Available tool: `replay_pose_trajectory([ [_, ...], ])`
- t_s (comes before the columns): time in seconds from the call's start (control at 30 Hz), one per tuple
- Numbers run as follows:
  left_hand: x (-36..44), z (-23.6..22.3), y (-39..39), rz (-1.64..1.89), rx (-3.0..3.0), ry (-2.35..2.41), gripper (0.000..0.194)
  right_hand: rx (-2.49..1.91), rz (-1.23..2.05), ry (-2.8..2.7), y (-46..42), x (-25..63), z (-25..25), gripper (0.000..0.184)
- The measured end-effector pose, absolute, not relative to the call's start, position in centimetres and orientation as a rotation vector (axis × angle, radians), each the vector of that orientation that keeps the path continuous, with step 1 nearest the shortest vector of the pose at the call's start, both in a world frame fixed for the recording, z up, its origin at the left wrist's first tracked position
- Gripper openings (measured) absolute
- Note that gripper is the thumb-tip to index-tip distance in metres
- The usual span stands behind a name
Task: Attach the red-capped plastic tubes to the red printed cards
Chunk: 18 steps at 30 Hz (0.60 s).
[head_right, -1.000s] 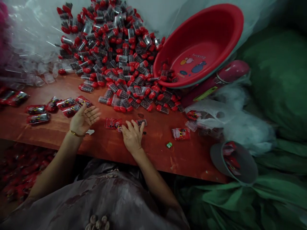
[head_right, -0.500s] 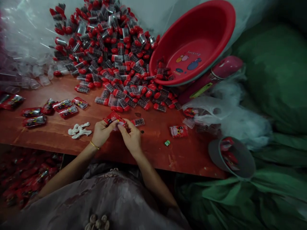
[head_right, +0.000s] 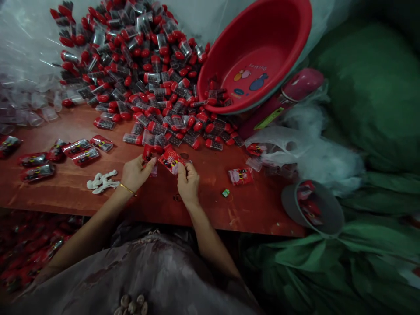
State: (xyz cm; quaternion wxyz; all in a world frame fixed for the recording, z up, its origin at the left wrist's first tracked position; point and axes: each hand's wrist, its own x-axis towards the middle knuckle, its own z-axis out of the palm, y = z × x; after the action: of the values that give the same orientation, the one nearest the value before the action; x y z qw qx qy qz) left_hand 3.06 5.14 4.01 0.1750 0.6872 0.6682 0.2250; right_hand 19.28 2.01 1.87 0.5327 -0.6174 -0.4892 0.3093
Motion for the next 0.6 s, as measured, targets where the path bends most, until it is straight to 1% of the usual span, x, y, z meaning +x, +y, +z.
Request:
replay_pose_trajectory([
  [0.1,3.7,4.6,5.4,0.508,2.094,1.984,0.054,-1.474,0.747,-1.170,1.4,19.2,1.6,0.033],
  [0.2,4.2,5.0,5.4,0.402,2.106,2.043,0.059,-1.449,0.813,-1.124,0.7,19.2,1.4,0.032],
  [0.23,4.3,5.1,5.3,0.402,2.108,2.032,0.058,-1.439,0.831,-1.100,0.4,19.3,1.4,0.032],
  [0.33,4.3,5.2,5.6,0.536,2.191,1.893,0.045,-1.428,0.854,-1.040,-0.3,19.6,1.3,0.029],
  [0.4,4.1,5.0,6.0,0.627,2.248,1.781,0.045,-1.422,0.857,-1.012,-0.6,19.8,1.3,0.029],
  [0.53,3.8,4.3,6.2,0.572,2.256,1.671,0.026,-1.393,0.861,-0.966,-1.0,19.9,1.1,0.030],
  [0.6,3.8,3.9,5.9,0.578,2.253,1.688,0.027,-1.378,0.889,-0.948,-1.0,19.7,0.9,0.031],
])
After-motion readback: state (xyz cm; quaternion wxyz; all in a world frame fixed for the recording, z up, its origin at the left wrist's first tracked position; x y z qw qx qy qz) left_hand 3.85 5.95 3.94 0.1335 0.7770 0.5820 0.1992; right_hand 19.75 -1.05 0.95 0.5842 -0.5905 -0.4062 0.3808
